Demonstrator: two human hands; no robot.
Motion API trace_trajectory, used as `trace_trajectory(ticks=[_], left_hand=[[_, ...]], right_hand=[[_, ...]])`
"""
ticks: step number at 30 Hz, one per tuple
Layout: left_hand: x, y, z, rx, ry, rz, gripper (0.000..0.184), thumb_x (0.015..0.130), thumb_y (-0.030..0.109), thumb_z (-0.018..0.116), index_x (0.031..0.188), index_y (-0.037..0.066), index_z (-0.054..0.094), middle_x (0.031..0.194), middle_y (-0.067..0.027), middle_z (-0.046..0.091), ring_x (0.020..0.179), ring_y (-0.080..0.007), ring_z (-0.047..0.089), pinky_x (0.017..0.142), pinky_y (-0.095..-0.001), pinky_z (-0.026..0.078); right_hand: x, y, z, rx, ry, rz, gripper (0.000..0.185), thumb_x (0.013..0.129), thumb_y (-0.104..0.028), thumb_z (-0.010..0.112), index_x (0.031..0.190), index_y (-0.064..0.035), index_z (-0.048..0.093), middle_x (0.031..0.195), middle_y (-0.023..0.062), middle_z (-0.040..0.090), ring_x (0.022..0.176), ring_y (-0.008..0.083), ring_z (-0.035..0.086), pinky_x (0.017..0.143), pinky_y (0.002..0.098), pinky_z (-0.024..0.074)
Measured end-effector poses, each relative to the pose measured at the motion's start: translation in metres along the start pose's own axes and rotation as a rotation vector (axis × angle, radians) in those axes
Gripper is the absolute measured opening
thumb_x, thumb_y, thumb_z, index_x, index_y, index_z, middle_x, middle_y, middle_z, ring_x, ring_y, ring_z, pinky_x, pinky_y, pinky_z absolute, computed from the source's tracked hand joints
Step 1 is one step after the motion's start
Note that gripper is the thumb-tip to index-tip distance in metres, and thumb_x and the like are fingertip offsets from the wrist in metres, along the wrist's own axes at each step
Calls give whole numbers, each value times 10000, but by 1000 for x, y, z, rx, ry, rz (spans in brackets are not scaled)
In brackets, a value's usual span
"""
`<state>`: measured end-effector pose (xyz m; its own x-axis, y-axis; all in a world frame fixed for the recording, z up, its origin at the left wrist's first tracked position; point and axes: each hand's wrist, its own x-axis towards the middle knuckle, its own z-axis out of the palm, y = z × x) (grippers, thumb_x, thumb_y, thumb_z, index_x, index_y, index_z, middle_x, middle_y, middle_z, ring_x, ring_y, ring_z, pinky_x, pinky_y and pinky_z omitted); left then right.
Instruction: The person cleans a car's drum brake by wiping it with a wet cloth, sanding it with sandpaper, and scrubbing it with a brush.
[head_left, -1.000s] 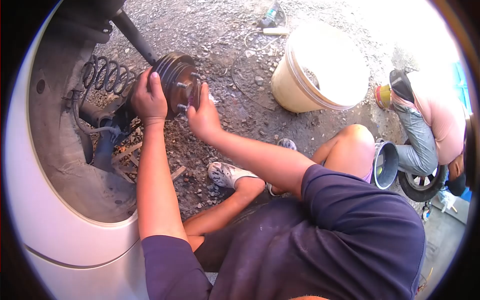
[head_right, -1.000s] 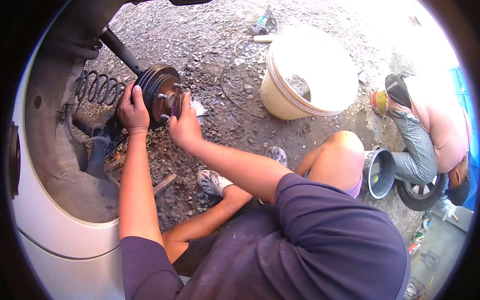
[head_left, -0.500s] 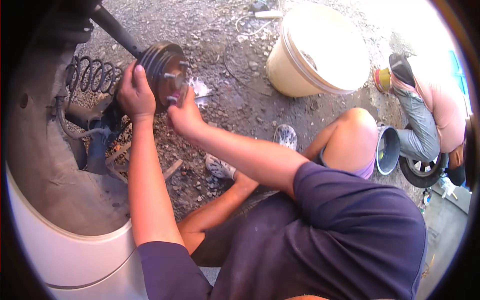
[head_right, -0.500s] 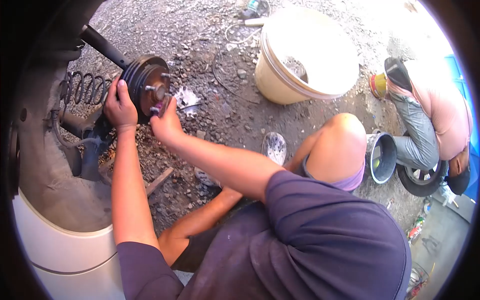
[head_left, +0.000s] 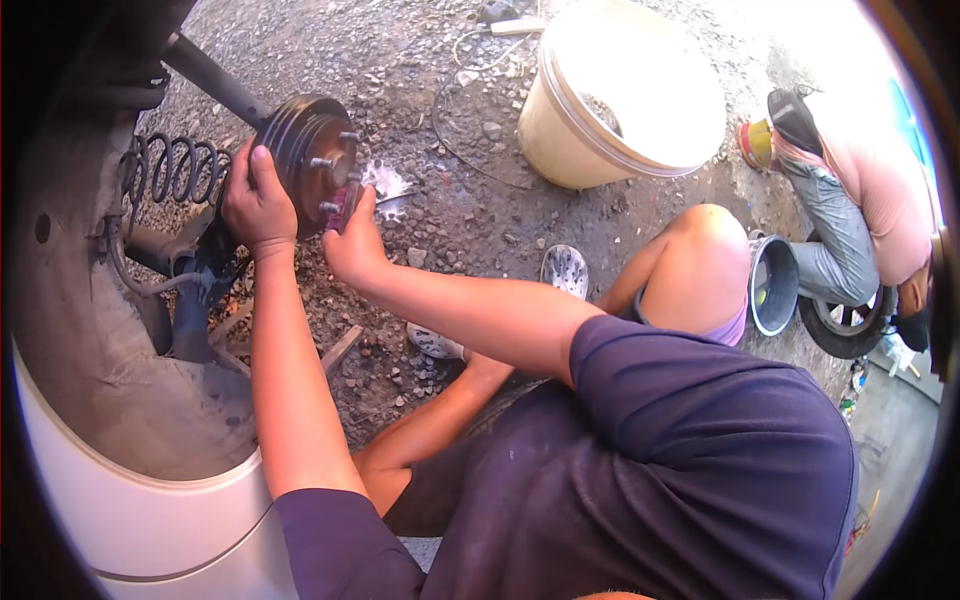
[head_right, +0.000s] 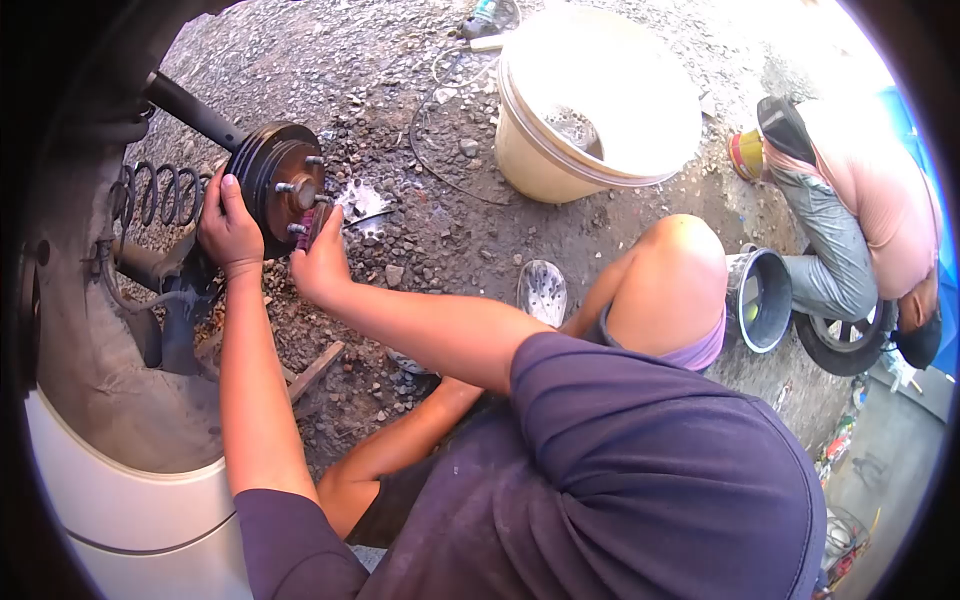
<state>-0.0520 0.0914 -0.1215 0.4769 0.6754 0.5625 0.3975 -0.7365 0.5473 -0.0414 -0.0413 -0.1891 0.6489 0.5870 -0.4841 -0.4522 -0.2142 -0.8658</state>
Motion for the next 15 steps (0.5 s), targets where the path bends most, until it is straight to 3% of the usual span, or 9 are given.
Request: trace_trajectory(ticks=[3,4,8,13,15], left_hand=[[4,3,2,3,-4,-1,402,1119,374,587,1291,70,785,1180,-183,814,1070,-372,782,934,-439,599],[3,4,1,12,-2,-21,407,1120,373,585,1296,62,782,1182,-189,812,1074,-376,780,939,-440,598],[3,4,0,1,-6,1,422,1123,379,580,1306,54,777,1187,-194,811,1078,-380,779,943,-441,597],[4,0,1,5,-33,-19,470,1142,411,559,1344,40,762,1269,-206,794,1156,-385,756,1003,-438,570],[1,1,1,13,-35,-34,465,1141,406,560,1340,37,762,1263,-211,795,1146,-387,759,996,-441,574]], right_hand=[[-25,9,14,-244,76,-78,1060,951,-46,646,1716,72,-77,1677,390,336,1541,505,441,1255,506,398],[-33,15,9,-328,57,-201,1061,949,-59,656,1722,58,-62,1663,400,345,1524,528,448,1240,515,416],[-20,-6,3,-206,124,-65,1058,935,-76,681,1717,62,-18,1666,399,319,1514,568,429,1252,525,408],[-29,25,-2,-323,77,-198,966,940,-44,680,1698,41,87,1602,378,407,1483,533,483,1213,524,441],[-2,29,-3,-246,171,-161,947,932,-75,704,1671,32,121,1560,376,439,1335,573,582,1114,580,506]])
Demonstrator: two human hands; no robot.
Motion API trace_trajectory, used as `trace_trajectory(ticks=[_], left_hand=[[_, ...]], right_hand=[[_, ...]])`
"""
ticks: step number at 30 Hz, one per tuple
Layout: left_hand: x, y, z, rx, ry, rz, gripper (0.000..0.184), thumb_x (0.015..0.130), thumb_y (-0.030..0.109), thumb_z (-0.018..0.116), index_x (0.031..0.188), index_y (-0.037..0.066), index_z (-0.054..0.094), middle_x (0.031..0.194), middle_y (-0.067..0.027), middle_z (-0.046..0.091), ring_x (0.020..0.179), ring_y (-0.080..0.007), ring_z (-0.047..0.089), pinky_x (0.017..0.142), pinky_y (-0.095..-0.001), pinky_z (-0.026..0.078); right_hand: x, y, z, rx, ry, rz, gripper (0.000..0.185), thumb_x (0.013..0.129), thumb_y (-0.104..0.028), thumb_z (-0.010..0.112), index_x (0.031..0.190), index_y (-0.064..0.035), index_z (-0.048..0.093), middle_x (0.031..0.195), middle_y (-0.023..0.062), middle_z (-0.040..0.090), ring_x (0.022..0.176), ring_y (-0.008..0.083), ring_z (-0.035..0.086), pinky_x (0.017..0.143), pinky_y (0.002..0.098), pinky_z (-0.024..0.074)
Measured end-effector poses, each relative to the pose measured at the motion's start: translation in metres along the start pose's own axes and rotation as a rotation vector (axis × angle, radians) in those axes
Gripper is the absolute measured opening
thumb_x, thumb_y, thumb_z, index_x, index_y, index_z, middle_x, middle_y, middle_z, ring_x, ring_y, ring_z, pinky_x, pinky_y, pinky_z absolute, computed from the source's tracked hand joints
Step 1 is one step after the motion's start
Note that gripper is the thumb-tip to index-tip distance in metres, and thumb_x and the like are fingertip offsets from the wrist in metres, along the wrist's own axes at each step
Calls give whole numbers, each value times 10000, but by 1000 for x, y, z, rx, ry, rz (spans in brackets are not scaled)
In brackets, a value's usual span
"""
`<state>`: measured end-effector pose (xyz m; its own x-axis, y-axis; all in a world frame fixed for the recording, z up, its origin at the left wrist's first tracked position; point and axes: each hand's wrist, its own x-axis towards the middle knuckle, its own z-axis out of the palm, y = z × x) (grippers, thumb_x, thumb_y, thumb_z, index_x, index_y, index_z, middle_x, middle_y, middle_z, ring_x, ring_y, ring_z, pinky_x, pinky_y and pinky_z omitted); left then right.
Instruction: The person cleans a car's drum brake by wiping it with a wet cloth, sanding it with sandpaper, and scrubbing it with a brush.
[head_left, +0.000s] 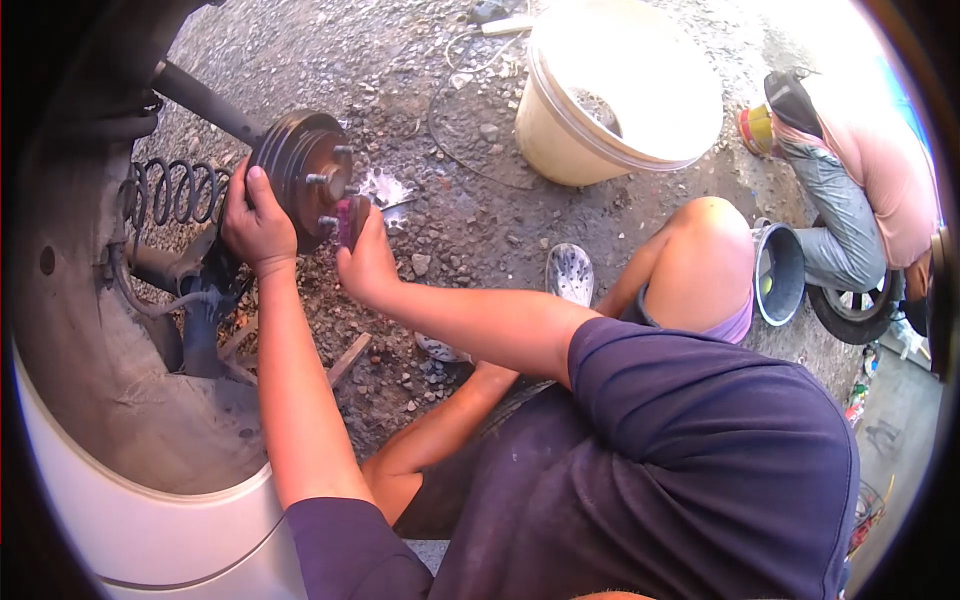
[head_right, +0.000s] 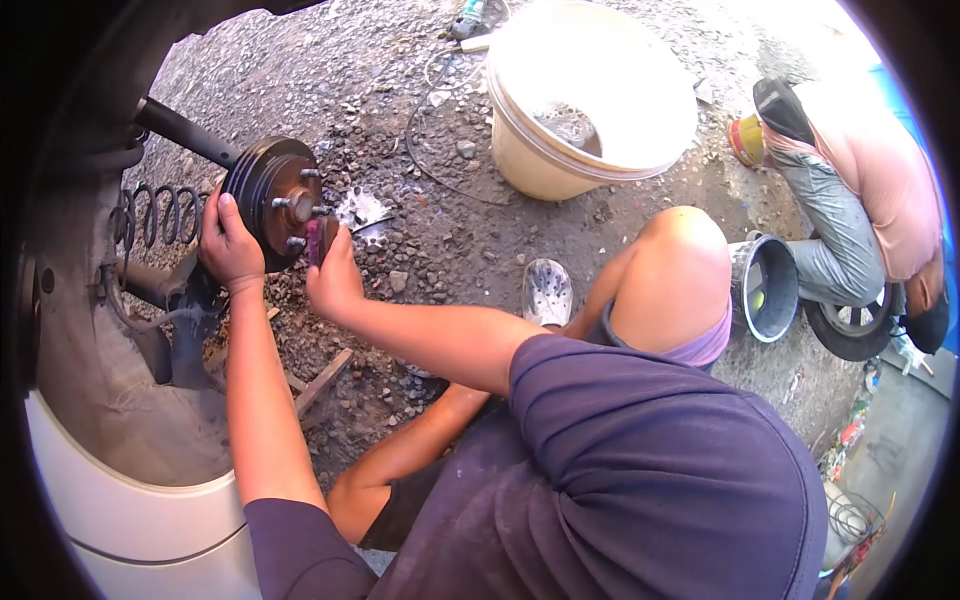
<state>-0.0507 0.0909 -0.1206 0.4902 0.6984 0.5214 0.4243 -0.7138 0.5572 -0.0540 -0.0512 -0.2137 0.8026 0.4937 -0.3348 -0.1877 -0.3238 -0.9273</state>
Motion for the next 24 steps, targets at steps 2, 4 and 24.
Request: trace_trajectory(ticks=[2,4,24], left_hand=[[4,4,-2,6,7,2,460,1141,400,562,1336,35,763,1257,-215,795,1137,-389,762,988,-443,577],[2,3,-3,-7,8,29,443,1141,385,566,1336,39,762,1219,-217,802,1102,-389,771,965,-444,585],[7,-7,-10,-194,-127,-99,431,1150,360,536,1379,37,707,1284,-213,768,1171,-374,737,1015,-446,555]], right_hand=[[-4,3,7,-12,59,-43,883,934,-77,706,1631,43,177,1541,381,454,1353,571,564,1126,587,489],[-32,10,-17,-77,-146,-221,869,923,-71,706,1623,53,206,1490,371,483,1359,559,556,1139,572,483],[-60,-54,-38,51,-198,-426,986,1073,-163,642,1786,-113,-37,1270,367,501,1028,568,638,965,584,536]])
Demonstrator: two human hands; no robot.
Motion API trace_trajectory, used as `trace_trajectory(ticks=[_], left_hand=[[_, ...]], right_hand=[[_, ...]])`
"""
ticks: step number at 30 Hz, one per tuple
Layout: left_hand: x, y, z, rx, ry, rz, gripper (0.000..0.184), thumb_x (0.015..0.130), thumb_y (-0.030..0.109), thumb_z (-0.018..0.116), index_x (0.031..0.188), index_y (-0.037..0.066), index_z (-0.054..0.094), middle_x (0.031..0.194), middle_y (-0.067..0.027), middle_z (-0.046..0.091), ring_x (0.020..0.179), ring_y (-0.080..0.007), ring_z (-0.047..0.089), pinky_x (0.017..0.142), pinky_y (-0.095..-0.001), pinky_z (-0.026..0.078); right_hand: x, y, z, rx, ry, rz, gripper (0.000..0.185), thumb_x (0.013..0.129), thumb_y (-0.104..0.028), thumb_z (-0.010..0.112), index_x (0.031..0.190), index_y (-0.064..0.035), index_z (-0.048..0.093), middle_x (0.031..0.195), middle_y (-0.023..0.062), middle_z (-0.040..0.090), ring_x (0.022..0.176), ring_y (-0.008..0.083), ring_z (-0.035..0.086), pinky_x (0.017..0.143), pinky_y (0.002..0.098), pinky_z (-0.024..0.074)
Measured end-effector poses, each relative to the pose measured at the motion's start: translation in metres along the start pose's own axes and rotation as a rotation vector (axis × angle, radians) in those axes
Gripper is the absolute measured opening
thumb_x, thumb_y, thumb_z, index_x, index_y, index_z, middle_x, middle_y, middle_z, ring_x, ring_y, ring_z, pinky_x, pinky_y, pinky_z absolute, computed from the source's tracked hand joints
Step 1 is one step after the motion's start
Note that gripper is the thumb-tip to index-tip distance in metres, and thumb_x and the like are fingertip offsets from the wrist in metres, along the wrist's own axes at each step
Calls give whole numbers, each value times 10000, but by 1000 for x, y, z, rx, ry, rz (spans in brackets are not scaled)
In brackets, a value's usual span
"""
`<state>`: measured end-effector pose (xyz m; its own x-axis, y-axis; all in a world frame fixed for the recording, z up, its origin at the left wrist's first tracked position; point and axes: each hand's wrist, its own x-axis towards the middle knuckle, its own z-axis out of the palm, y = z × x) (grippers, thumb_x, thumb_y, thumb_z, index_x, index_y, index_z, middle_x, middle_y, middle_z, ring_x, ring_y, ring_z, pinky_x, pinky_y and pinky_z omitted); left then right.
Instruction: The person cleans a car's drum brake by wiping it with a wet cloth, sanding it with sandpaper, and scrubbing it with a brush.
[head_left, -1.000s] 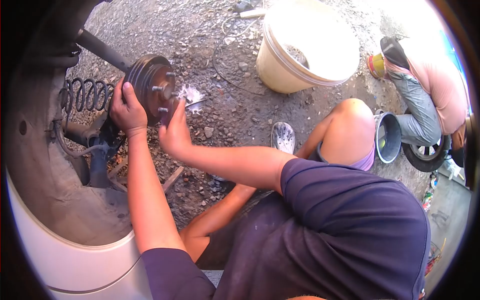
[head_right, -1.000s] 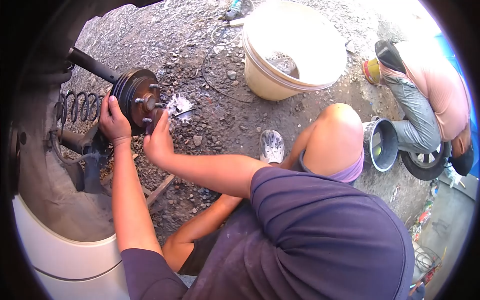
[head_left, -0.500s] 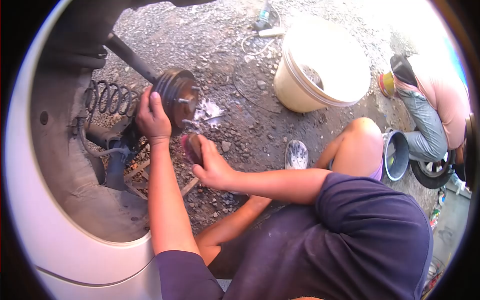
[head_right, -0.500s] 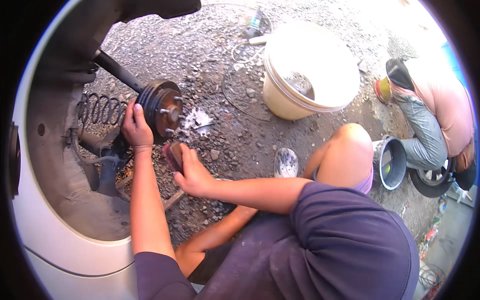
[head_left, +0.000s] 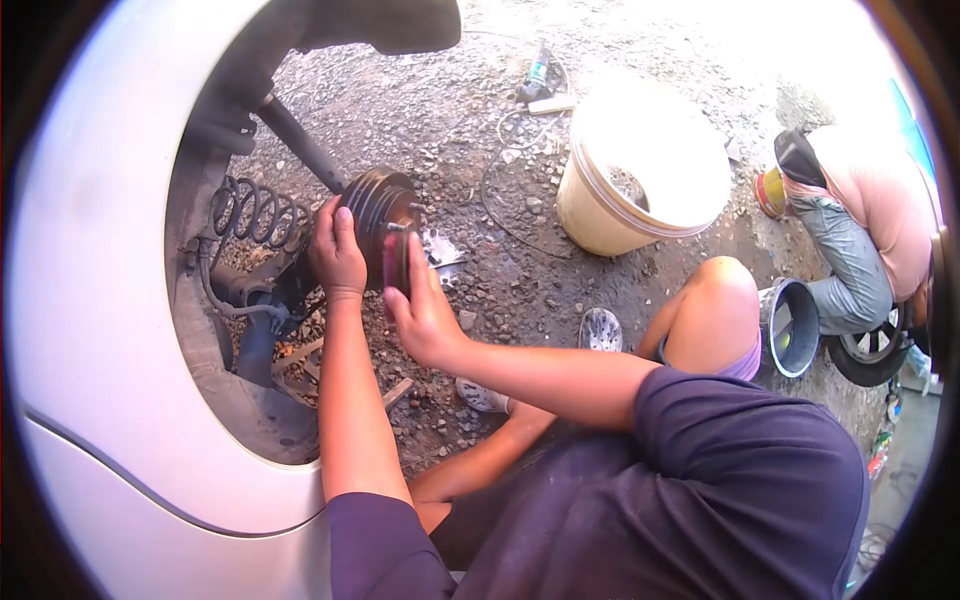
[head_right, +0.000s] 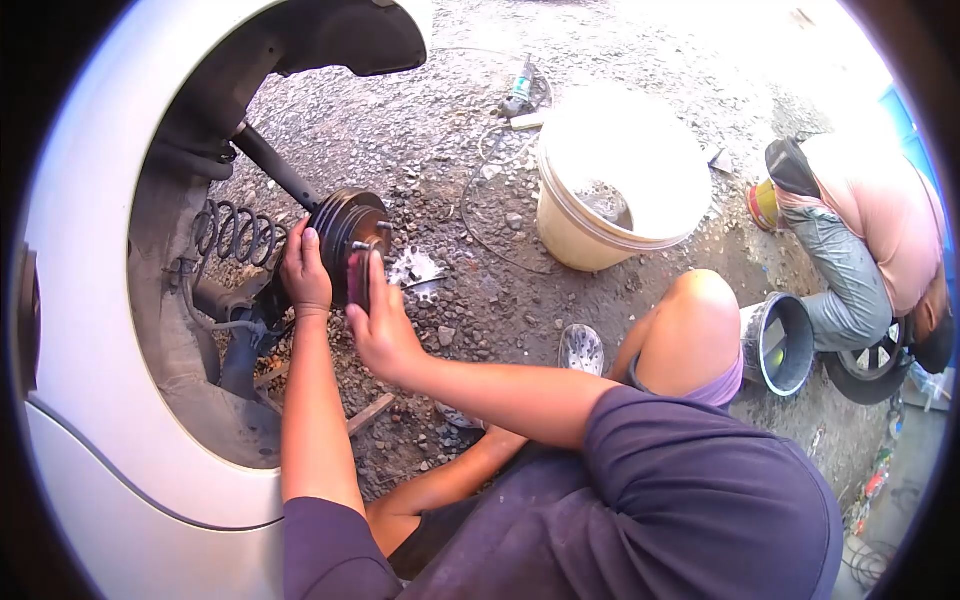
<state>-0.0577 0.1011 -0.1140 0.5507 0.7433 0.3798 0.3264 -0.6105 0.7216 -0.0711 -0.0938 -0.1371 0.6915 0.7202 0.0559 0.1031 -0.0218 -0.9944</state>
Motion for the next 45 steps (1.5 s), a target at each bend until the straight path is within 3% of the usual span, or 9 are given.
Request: trace_trajectory(ticks=[7,9,20,24,28,31,34,41,45], left_hand=[[5,-3,-1,-76,-18,40,439,1159,346,531,1395,11,687,1292,-199,753,1166,-338,722,1017,-423,546],[7,-11,-1,-98,-51,25,442,1162,351,538,1403,12,685,1283,-185,754,1152,-308,720,1013,-408,545],[11,-15,-20,-331,-243,-241,469,1149,329,614,1470,-8,668,1310,-123,734,1182,-187,686,1047,-331,536],[10,0,-19,-275,-235,-241,462,1170,303,568,1514,7,654,1458,-144,696,1285,-214,668,1108,-343,514],[8,5,-21,-422,-234,-389,592,1203,462,427,1577,45,622,1606,-126,602,1435,-245,584,1224,-378,427],[6,0,-16,-668,-243,-464,632,1213,490,368,1578,39,616,1613,-130,590,1467,-255,558,1256,-387,394],[5,3,-22,-632,-234,-462,656,1208,524,355,1596,57,602,1644,-121,556,1492,-254,532,1262,-393,391],[4,14,-17,-634,-285,-529,640,1216,488,346,1621,37,552,1615,-118,580,1471,-235,544,1252,-382,401],[3,3,-4,-389,-166,-232,571,1214,385,420,1574,-33,568,1598,-156,592,1490,-264,530,1260,-389,385]], right_hand=[[-28,27,-6,-155,-304,135,995,1053,-160,671,1796,-169,11,1333,390,495,1138,580,622,1024,563,520],[2,-20,-24,-41,0,-64,956,1036,-144,682,1790,-152,94,1366,373,501,1208,572,612,1052,558,516],[20,-43,-56,-482,-297,-56,859,1003,-190,690,1754,-294,287,1282,340,553,977,534,723,867,579,607],[96,-60,-63,-442,-4,-6,808,1006,-230,675,1733,-211,323,1337,385,549,926,545,730,868,605,610],[48,-74,-51,-511,-332,-38,811,1012,-262,637,1742,-202,289,1302,430,541,941,569,746,853,626,626],[97,-64,-56,-529,-39,-61,738,1025,-277,615,1692,-123,340,1177,378,639,871,572,740,832,637,624],[170,-71,-81,-349,-28,328,441,1063,-323,579,1410,-69,480,1075,370,737,996,575,735,886,649,597],[89,-89,-57,-405,-144,49,686,1042,-350,590,1609,-26,383,1195,413,668,1012,606,723,912,649,601],[182,-54,-101,-327,-209,381,536,1092,-389,522,1479,-20,530,1233,320,760,1089,470,770,977,562,602]])
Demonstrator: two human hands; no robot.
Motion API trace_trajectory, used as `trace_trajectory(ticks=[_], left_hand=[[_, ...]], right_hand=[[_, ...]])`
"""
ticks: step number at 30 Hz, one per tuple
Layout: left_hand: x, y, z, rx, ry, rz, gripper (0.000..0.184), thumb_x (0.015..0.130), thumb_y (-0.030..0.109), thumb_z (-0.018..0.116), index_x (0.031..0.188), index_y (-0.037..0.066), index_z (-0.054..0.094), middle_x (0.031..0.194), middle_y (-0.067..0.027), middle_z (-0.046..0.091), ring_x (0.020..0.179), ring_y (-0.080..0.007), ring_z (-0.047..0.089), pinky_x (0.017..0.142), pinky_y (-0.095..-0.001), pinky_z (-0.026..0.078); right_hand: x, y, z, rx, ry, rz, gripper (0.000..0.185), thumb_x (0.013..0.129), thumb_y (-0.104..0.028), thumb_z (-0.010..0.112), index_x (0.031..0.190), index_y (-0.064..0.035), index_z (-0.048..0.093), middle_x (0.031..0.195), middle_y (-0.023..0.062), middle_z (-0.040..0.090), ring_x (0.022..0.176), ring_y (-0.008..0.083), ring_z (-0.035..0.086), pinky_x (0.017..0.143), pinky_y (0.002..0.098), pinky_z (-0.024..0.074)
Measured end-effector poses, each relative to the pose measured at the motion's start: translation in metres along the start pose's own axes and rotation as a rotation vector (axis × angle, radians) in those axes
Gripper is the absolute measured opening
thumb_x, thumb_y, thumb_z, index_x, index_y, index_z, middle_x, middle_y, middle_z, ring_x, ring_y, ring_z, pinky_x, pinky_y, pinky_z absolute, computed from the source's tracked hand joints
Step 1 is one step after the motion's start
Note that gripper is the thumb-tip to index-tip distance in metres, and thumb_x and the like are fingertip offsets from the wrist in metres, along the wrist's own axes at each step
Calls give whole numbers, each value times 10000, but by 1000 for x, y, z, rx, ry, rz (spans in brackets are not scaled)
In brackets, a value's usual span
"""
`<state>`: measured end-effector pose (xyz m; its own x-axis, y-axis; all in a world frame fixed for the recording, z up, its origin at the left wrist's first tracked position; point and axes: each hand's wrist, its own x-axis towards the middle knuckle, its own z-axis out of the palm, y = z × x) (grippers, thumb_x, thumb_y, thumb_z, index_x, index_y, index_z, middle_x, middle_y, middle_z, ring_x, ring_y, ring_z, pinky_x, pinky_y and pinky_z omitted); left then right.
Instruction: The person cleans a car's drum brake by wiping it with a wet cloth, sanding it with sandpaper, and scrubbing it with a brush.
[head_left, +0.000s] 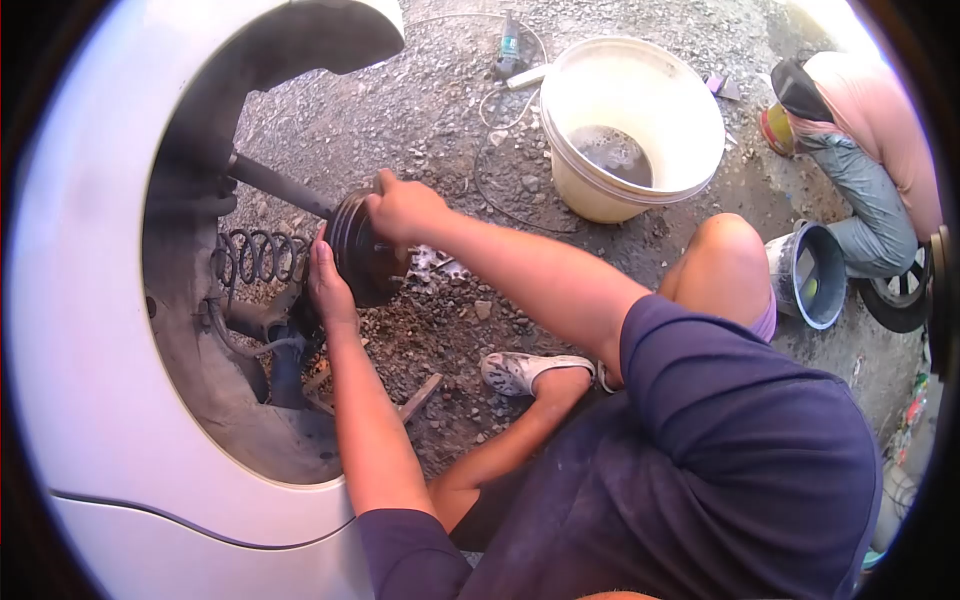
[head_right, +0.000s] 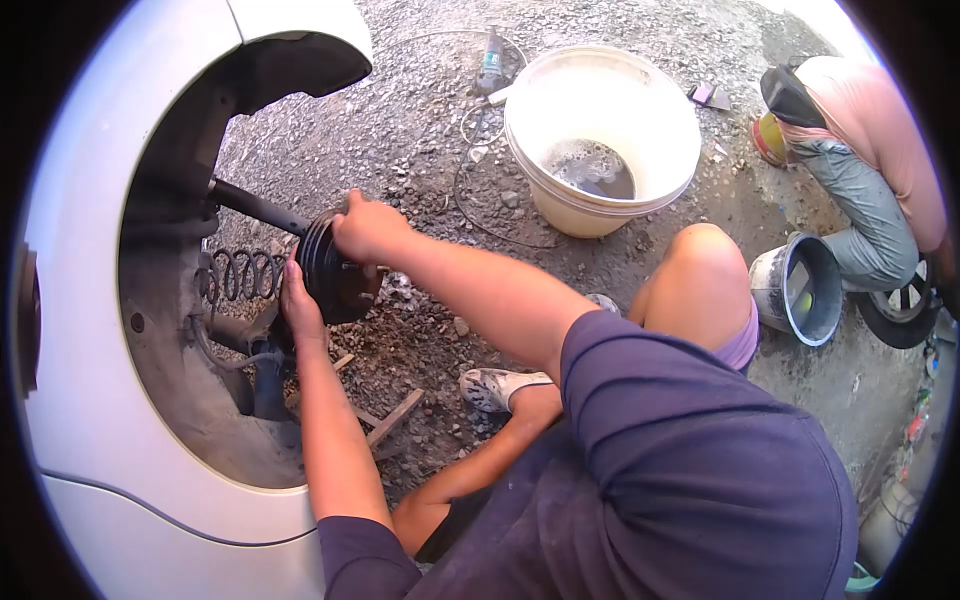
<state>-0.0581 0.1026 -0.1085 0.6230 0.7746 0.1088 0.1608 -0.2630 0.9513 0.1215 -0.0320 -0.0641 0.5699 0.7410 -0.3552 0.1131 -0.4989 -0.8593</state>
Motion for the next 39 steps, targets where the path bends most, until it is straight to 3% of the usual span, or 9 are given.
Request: trace_trajectory(ticks=[3,9,15,19,21,24,27,32,39], left_hand=[[0,-2,8,152,64,79,529,1205,357,452,1516,-36,619,1531,-183,648,1427,-290,588,1219,-401,426],[0,0,13,399,140,208,495,1180,344,492,1425,-38,691,1379,-206,743,1265,-323,693,1121,-420,501],[1,-2,14,336,148,160,490,1184,337,480,1427,-31,693,1376,-186,745,1264,-297,686,1136,-407,488],[1,-1,14,280,134,73,509,1196,339,455,1468,-43,654,1437,-172,696,1314,-268,640,1164,-392,464],[0,-2,17,208,122,26,518,1201,338,448,1488,-51,633,1450,-165,679,1325,-257,626,1170,-384,458],[2,-6,13,286,138,97,518,1202,342,455,1494,-46,633,1435,-154,687,1312,-236,627,1166,-360,457],[0,-4,16,269,155,83,518,1201,345,457,1490,-46,636,1417,-149,695,1296,-231,633,1158,-358,461],[1,-1,16,152,121,5,535,1196,379,460,1482,-33,645,1409,-141,702,1286,-240,643,1138,-381,485],[5,-1,5,261,79,6,552,1192,399,457,1502,-20,640,1476,-168,667,1346,-279,617,1180,-407,458]], right_hand=[[67,78,29,578,-98,-41,337,1094,-357,490,1158,-93,690,897,116,757,704,258,724,629,451,552],[36,126,34,946,-335,252,323,1111,-421,451,955,-192,617,686,-20,488,481,110,360,422,320,214],[13,186,68,880,-687,258,406,1126,-290,509,1523,-254,434,933,37,650,544,147,553,470,323,471],[35,181,43,622,-190,-105,855,1049,-54,671,1681,-170,108,1165,172,726,702,240,731,677,432,659],[43,172,49,544,-200,-168,896,1051,-62,674,1699,-129,58,1250,219,724,827,230,775,726,373,664],[32,183,105,1021,-385,-94,866,1094,23,573,1735,-263,66,1502,188,611,1065,263,757,723,386,680],[2,182,138,1501,-550,100,852,1121,-46,570,1761,-365,105,1640,93,516,1232,331,701,989,556,647],[-46,151,178,1946,-577,248,399,1100,-268,690,1455,-114,592,1386,105,693,1278,294,683,1124,556,583],[-70,105,182,2074,-698,325,387,1156,-247,578,1453,-2,540,1393,223,664,1342,402,645,1182,596,543]])
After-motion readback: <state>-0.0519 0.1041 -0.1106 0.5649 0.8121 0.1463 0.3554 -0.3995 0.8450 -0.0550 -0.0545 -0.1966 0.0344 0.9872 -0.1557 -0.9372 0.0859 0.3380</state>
